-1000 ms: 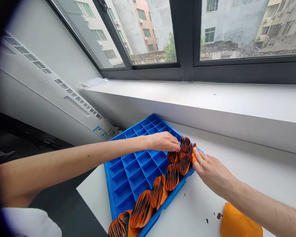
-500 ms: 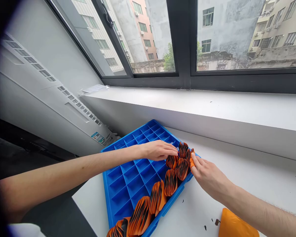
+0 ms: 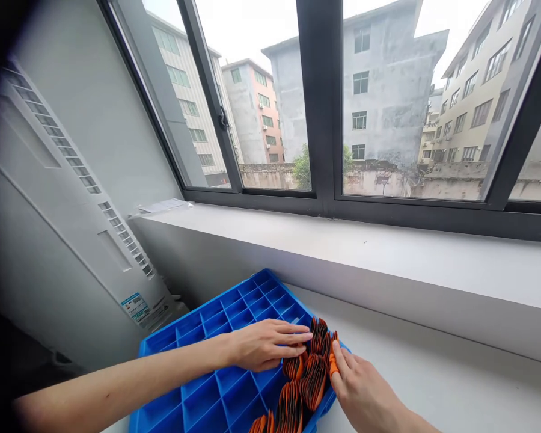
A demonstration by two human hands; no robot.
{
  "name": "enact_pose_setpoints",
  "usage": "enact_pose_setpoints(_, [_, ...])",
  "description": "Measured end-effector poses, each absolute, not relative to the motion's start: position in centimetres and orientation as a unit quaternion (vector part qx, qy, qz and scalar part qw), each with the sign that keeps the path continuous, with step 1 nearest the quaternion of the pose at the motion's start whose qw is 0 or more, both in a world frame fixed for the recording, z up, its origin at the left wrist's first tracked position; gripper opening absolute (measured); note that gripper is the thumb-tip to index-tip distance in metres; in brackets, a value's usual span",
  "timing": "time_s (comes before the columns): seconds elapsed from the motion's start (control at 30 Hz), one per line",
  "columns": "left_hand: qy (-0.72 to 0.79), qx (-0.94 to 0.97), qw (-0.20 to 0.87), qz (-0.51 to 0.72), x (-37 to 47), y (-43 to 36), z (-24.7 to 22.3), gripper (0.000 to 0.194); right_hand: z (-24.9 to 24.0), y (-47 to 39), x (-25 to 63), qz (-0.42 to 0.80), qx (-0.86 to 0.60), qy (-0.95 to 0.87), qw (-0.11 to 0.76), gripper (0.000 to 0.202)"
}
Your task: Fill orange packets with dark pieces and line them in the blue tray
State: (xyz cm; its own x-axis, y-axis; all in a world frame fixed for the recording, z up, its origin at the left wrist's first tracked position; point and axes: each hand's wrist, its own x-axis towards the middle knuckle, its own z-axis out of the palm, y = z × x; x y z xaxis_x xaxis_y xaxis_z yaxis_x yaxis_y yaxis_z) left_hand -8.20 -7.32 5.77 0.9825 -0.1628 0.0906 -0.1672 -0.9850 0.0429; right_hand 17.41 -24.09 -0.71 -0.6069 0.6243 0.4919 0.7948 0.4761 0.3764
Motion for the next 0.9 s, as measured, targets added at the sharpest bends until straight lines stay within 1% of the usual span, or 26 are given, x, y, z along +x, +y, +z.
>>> enact_pose_setpoints(0.17, [-0.062, 0.994, 0.011, 0.091, -8.2, -7.4, 4.4, 0.043, -1.8, -23.5, 17.7, -0.308, -0.412, -0.844, 0.153, 0.020])
enact_pose_setpoints(0.33, [-0.021, 0.994, 0.009, 0.103, -7.0, -8.3, 5.0, 0.032, -2.0, -23.3, 17.5, -0.311, -0.416, -0.842, 0.146, 0.017])
enact_pose_setpoints(0.53, [0.001, 0.998, 0.029, 0.059, -6.0, -8.9, 6.2, 0.025, -1.9, -23.2, 17.4, -0.304, -0.418, -0.845, 0.137, 0.009])
enact_pose_setpoints(0.6, [-0.005, 0.998, 0.029, 0.056, -5.7, -8.8, 6.7, 0.024, -1.8, -23.3, 17.3, -0.298, -0.420, -0.847, 0.131, 0.013])
enact_pose_setpoints(0.73, [-0.022, 0.999, 0.028, 0.026, -4.8, -8.6, 7.4, 0.032, -1.2, -23.7, 17.3, -0.271, -0.433, -0.851, 0.117, 0.031])
enact_pose_setpoints(0.9, [-0.022, 0.999, 0.030, -0.018, -3.9, -8.5, 7.6, 0.036, -0.5, -24.1, 17.0, -0.235, -0.455, -0.853, 0.095, 0.033])
